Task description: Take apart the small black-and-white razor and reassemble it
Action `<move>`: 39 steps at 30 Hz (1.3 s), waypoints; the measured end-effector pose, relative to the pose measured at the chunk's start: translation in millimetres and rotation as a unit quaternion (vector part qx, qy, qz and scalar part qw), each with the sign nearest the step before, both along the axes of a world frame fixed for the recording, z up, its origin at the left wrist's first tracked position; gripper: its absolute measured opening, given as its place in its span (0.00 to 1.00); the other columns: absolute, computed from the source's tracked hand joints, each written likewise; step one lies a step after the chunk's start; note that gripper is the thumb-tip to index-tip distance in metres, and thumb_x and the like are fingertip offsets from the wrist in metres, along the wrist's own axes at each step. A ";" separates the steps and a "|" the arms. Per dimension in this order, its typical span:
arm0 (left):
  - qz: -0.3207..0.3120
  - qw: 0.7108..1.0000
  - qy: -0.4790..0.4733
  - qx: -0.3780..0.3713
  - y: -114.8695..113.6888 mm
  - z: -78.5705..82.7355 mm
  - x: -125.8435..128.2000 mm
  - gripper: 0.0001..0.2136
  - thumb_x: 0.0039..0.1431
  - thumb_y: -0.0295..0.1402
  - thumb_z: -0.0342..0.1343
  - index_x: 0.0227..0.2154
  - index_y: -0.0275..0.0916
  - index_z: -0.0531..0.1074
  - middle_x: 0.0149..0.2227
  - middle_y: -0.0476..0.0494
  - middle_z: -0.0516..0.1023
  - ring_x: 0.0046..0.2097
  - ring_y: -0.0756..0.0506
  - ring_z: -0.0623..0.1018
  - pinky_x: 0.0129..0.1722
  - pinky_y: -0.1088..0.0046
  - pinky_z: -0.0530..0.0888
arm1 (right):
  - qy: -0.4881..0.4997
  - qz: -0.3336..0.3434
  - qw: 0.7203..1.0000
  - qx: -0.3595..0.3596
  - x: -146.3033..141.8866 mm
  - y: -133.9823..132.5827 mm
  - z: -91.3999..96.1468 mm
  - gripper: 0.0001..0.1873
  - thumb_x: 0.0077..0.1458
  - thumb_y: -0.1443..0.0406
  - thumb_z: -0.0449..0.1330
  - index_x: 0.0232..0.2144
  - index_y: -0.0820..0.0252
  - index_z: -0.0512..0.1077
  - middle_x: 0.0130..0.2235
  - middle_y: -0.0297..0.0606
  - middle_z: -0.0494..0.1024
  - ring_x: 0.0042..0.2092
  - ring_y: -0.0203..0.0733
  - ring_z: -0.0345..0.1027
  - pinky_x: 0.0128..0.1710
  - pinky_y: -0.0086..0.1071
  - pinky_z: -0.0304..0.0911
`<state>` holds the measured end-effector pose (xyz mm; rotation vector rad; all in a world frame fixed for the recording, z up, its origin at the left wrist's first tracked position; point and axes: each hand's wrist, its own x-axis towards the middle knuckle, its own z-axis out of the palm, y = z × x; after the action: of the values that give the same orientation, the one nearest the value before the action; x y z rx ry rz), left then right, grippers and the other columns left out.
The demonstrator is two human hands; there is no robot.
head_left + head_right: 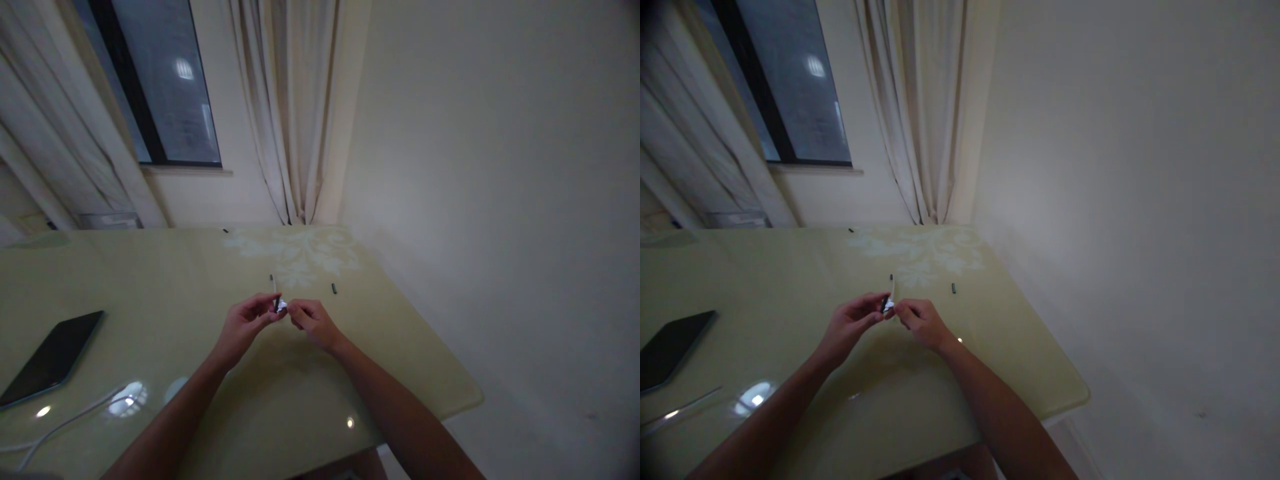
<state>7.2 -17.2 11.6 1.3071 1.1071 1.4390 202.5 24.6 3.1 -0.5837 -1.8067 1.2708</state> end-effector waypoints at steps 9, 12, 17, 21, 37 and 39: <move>-0.005 1.000 -0.004 -0.004 -1.7 0.6 -0.8 0.22 0.44 0.41 0.75 0.44 0.41 0.84 0.35 0.44 0.83 0.37 0.46 0.80 0.42 0.69 0.79 | -0.003 -0.001 1.000 0.005 1.2 -1.4 0.9 0.28 0.67 0.45 0.55 0.30 0.63 0.77 0.23 0.29 0.62 0.26 0.33 0.54 0.27 0.29 0.51; -0.010 1.000 -0.008 -0.001 -1.5 1.3 0.3 0.21 0.45 0.41 0.75 0.44 0.42 0.85 0.34 0.45 0.83 0.37 0.46 0.80 0.41 0.70 0.79 | -0.006 -0.004 1.000 0.003 1.9 -1.2 1.0 0.28 0.67 0.45 0.55 0.30 0.63 0.77 0.23 0.29 0.62 0.26 0.33 0.55 0.28 0.29 0.51; -0.011 1.000 -0.005 0.004 -1.3 1.7 0.5 0.20 0.45 0.39 0.75 0.43 0.42 0.85 0.36 0.45 0.83 0.37 0.47 0.80 0.41 0.70 0.79 | -0.010 -0.003 1.000 0.014 2.6 -0.5 2.0 0.29 0.67 0.45 0.55 0.29 0.63 0.76 0.23 0.29 0.63 0.26 0.33 0.55 0.28 0.29 0.51; -0.009 1.000 0.019 0.019 -1.2 0.3 -0.8 0.20 0.46 0.39 0.74 0.44 0.41 0.84 0.35 0.45 0.83 0.36 0.47 0.79 0.40 0.70 0.78 | -0.020 -0.012 0.999 0.028 3.0 0.4 1.4 0.30 0.67 0.44 0.54 0.27 0.62 0.75 0.22 0.29 0.64 0.26 0.33 0.55 0.28 0.29 0.51; -0.010 1.000 0.027 -0.002 -3.2 4.6 0.2 0.20 0.45 0.38 0.74 0.43 0.40 0.85 0.35 0.42 0.84 0.37 0.44 0.80 0.40 0.68 0.77 | -0.025 -0.025 0.999 0.015 2.9 -1.3 4.3 0.32 0.65 0.41 0.54 0.25 0.62 0.73 0.22 0.30 0.64 0.26 0.34 0.55 0.28 0.30 0.52; -0.007 1.000 0.024 -0.001 -3.5 4.8 0.9 0.20 0.46 0.39 0.73 0.44 0.40 0.85 0.36 0.42 0.85 0.37 0.44 0.81 0.41 0.68 0.78 | -0.021 -0.025 0.999 0.018 3.2 -1.4 4.2 0.32 0.65 0.42 0.54 0.26 0.62 0.74 0.22 0.30 0.64 0.26 0.34 0.55 0.28 0.30 0.51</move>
<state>8.1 -20.6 16.4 1.3518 1.1286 1.4012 205.7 23.2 7.2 -0.6376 -1.8342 1.1982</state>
